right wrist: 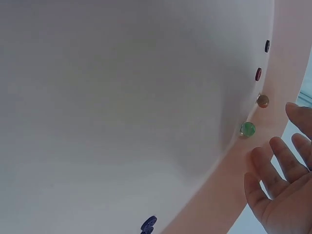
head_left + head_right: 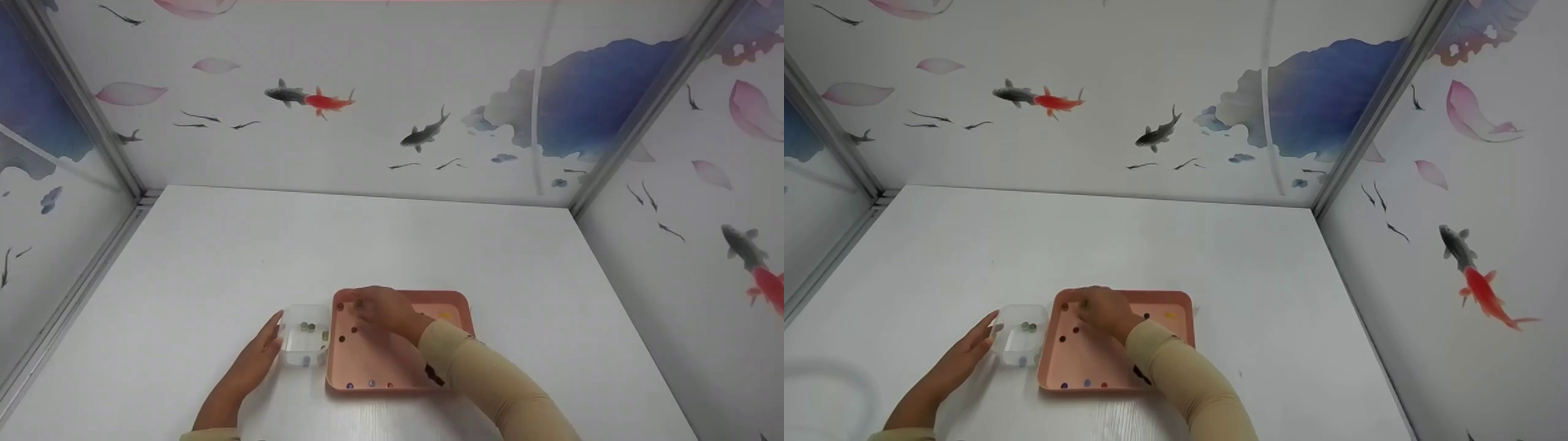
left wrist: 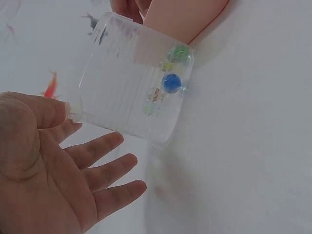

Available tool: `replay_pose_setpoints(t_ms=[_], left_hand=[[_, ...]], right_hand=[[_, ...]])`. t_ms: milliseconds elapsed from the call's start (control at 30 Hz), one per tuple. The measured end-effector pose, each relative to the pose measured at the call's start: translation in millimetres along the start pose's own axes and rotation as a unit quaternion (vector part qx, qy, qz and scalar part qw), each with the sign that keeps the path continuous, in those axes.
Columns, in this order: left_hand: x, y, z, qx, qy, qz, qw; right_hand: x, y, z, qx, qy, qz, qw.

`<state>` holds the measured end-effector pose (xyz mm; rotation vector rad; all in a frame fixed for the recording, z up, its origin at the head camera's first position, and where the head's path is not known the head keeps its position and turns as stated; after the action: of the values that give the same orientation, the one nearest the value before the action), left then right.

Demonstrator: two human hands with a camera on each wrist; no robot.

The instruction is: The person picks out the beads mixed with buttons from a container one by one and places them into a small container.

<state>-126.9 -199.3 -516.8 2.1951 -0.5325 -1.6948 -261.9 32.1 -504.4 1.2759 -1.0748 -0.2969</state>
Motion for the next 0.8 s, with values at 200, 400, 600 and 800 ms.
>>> replay_pose_setpoints(t_ms=[200,400,600,800], left_hand=[[-0.3,0.5,0.8,-0.001,0.003,0.003,1.0],[-0.8,0.8,-0.1,-0.002,0.003,0.003,1.0],[-0.9,0.6,-1.5,-0.003,-0.004,0.001,1.0],[-0.7,-0.1,-0.9,-0.002,0.002,-0.003,1.0]], right_hand=[[-1.7,-1.4,0.7,0.01,-0.023,0.008,1.0],[-2.8,-2.9,-0.5,0.012,-0.048,0.032,0.998],[-3.3,-5.1,-0.3,0.004,-0.054,0.018,0.998],[-5.0,-9.6,0.1,-0.002,-0.071,0.029,0.997]])
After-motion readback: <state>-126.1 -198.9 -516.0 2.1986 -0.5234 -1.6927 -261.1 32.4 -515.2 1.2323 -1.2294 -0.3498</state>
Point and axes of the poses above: each hand's wrist, its own z-axis towards the middle knuckle, its own y-axis out of the back of the hand, x = y × z, the point moved 2 cm from there along z, towards the middle knuckle, and after that the axes turned 1 degree about z, right-handed, at the moved point
